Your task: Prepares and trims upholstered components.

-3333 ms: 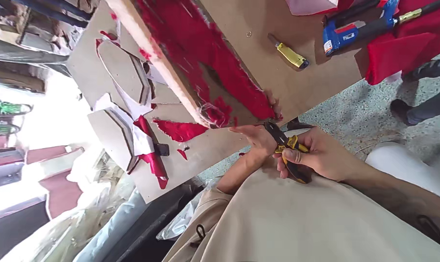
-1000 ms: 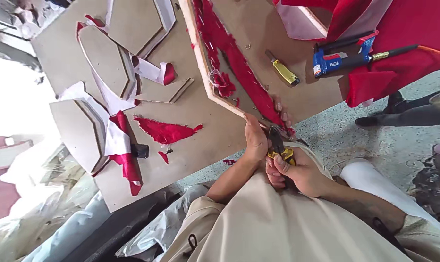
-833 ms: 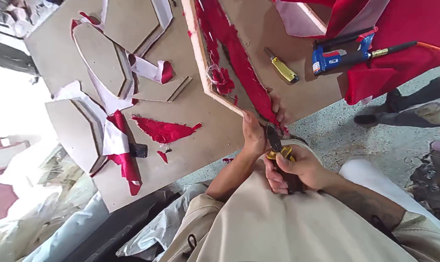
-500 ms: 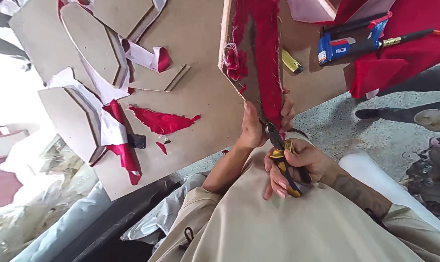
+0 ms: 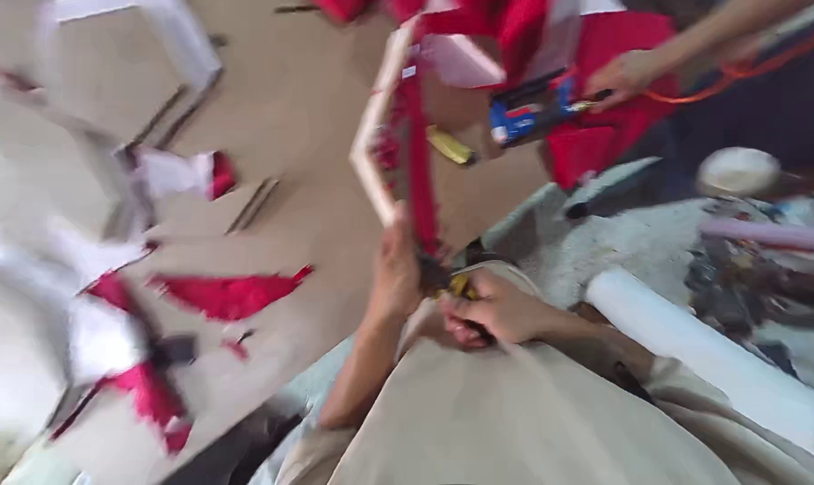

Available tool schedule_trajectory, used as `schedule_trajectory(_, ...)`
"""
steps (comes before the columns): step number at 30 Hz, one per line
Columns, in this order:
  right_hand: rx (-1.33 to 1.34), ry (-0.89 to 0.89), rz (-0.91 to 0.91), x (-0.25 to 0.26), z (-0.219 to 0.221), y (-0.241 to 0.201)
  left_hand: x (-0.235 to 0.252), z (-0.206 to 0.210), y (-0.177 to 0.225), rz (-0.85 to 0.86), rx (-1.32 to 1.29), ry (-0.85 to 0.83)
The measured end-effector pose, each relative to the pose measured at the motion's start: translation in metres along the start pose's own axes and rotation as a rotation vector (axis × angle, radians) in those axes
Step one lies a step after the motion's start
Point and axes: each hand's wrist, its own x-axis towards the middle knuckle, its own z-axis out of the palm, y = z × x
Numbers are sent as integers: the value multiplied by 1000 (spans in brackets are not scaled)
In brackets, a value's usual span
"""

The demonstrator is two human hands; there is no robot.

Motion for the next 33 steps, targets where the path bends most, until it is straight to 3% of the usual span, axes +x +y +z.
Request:
schedule_trajectory(6, -700, 194, -226, -2, -5, 1, -1, -7, 5, 5, 164, -37)
schedule_trajectory(11, -815, 270, -300, -2, -7, 10, 5, 3, 4, 55, 178, -111)
schedule_trajectory(20, -901, 546, -336, -8, -28, 23, 33, 45, -2, -20, 208, -152)
schedule_trajectory(24, -1124, 633, -339, -9, -42, 37, 40, 48, -6, -84, 167, -226)
schedule_trajectory(27, -1289, 846, -592, -16, -49, 34, 57, 43, -13, -112, 93, -224)
schedule_trajectory(30, -1187, 971, -815, -26, -52, 22, 70, 27, -14, 30, 226, -102)
schedule_trajectory(33, -1129, 1136, -969, -33, -73, 37, 65, 27, 6, 116, 290, -117)
